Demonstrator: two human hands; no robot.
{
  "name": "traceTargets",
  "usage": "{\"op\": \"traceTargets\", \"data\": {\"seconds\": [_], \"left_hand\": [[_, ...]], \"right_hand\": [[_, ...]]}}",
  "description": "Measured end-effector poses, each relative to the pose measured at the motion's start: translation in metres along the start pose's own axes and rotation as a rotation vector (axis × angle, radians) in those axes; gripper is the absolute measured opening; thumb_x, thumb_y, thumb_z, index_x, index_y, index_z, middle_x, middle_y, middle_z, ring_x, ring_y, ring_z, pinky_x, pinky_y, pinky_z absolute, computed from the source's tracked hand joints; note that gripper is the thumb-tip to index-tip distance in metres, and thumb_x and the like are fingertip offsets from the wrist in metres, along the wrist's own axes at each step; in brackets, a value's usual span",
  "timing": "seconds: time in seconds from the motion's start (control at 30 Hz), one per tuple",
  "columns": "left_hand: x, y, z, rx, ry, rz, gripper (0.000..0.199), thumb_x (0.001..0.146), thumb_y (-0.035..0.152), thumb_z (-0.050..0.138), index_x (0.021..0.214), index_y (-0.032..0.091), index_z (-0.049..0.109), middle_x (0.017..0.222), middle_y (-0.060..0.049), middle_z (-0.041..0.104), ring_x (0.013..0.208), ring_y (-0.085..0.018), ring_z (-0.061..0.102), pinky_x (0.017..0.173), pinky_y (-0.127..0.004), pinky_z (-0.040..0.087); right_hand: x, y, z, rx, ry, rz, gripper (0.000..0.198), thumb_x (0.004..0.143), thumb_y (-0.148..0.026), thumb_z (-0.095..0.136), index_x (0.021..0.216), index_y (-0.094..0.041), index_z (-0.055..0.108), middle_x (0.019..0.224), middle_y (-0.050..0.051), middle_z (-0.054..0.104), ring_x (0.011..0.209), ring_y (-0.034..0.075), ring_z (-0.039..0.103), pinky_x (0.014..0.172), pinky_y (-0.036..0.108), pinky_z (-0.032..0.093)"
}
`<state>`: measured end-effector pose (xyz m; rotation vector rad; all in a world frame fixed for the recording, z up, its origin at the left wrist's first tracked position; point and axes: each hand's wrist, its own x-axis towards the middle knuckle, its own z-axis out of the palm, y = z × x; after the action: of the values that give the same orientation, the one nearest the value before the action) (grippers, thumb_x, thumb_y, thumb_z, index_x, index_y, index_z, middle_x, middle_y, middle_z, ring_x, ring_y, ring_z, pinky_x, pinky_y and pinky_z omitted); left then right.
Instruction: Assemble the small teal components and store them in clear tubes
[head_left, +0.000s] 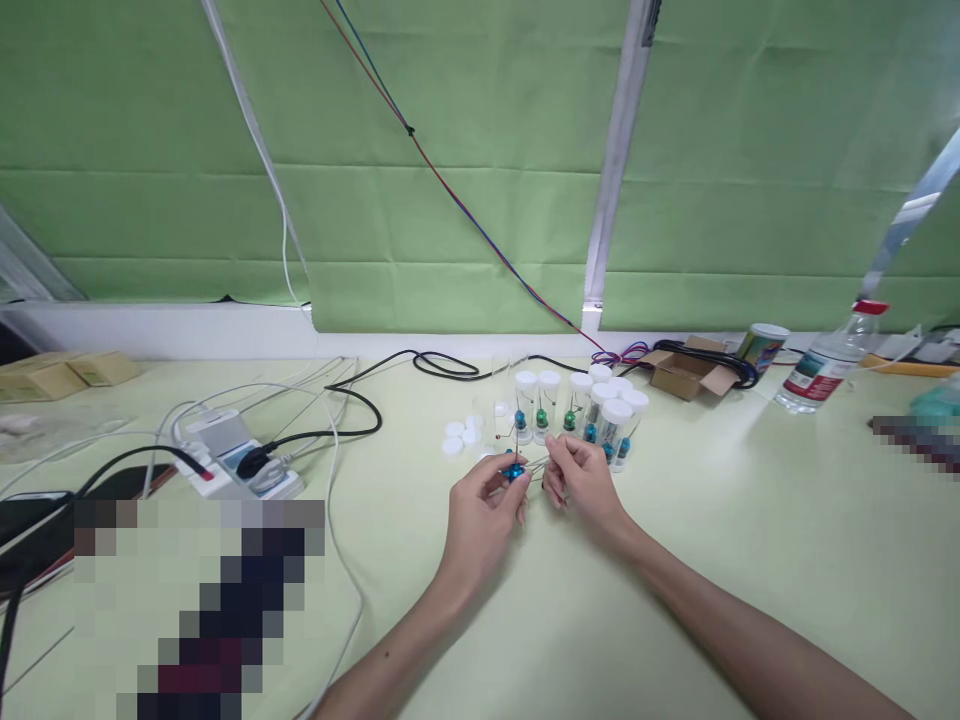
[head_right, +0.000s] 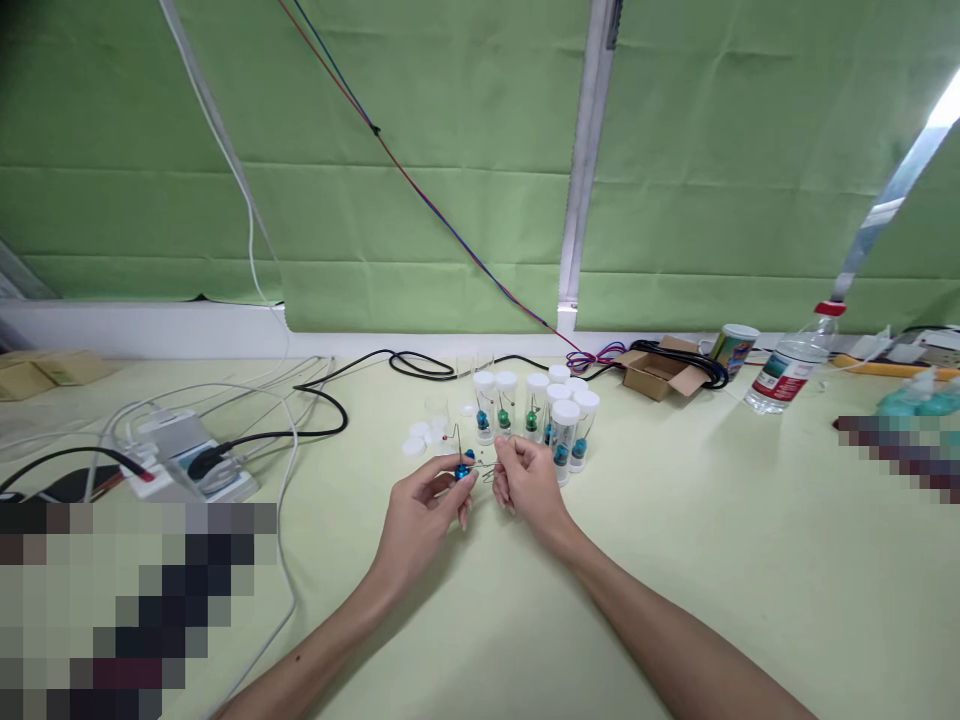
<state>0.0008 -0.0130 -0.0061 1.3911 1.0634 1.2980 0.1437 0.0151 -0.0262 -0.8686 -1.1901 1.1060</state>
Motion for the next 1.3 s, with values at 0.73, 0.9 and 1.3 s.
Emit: {"op": "traceTargets", "data": {"seconds": [0.73, 0.9, 1.3], "left_hand": [[-0.0031, -0.0006, 0.0014, 0.097, -0.018, 0.075, 0.023, 0.077, 0.035, 0.069, 0.089, 0.015, 0.068, 0.074, 0.0, 0.056, 0.043, -0.007, 0.049, 0.042, -0.023, 0.041], [-0.0041, -0.002, 0.001, 0.096, -0.022, 0.08, 0.022, 0.077, 0.035, 0.069, 0.089, 0.016, 0.068, 0.075, 0.0, 0.056, 0.041, -0.006, 0.048, 0.04, -0.022, 0.039], [-0.0044, -0.0013, 0.0015, 0.055, -0.015, 0.041, 0.023, 0.076, 0.035, 0.07, 0.09, 0.017, 0.067, 0.067, 0.001, 0.057, 0.043, -0.01, 0.052, 0.039, -0.022, 0.044]], "right_hand": [[0.005, 0.0071, -0.0018, 0.18, -0.094, 0.216, 0.05, 0.078, -0.055, 0.068, 0.055, -0.02, 0.039, 0.034, -0.009, 0.037, 0.024, 0.007, 0.036, 0.025, 0.017, 0.021], [0.0045, 0.0062, -0.0013, 0.156, -0.102, 0.168, 0.048, 0.081, -0.054, 0.066, 0.058, -0.02, 0.04, 0.037, -0.01, 0.037, 0.026, 0.006, 0.036, 0.027, 0.017, 0.023], [0.0034, 0.004, -0.0006, 0.084, -0.075, 0.052, 0.045, 0.086, -0.051, 0.061, 0.06, -0.02, 0.042, 0.041, -0.009, 0.04, 0.031, 0.007, 0.04, 0.031, 0.018, 0.029]]}}
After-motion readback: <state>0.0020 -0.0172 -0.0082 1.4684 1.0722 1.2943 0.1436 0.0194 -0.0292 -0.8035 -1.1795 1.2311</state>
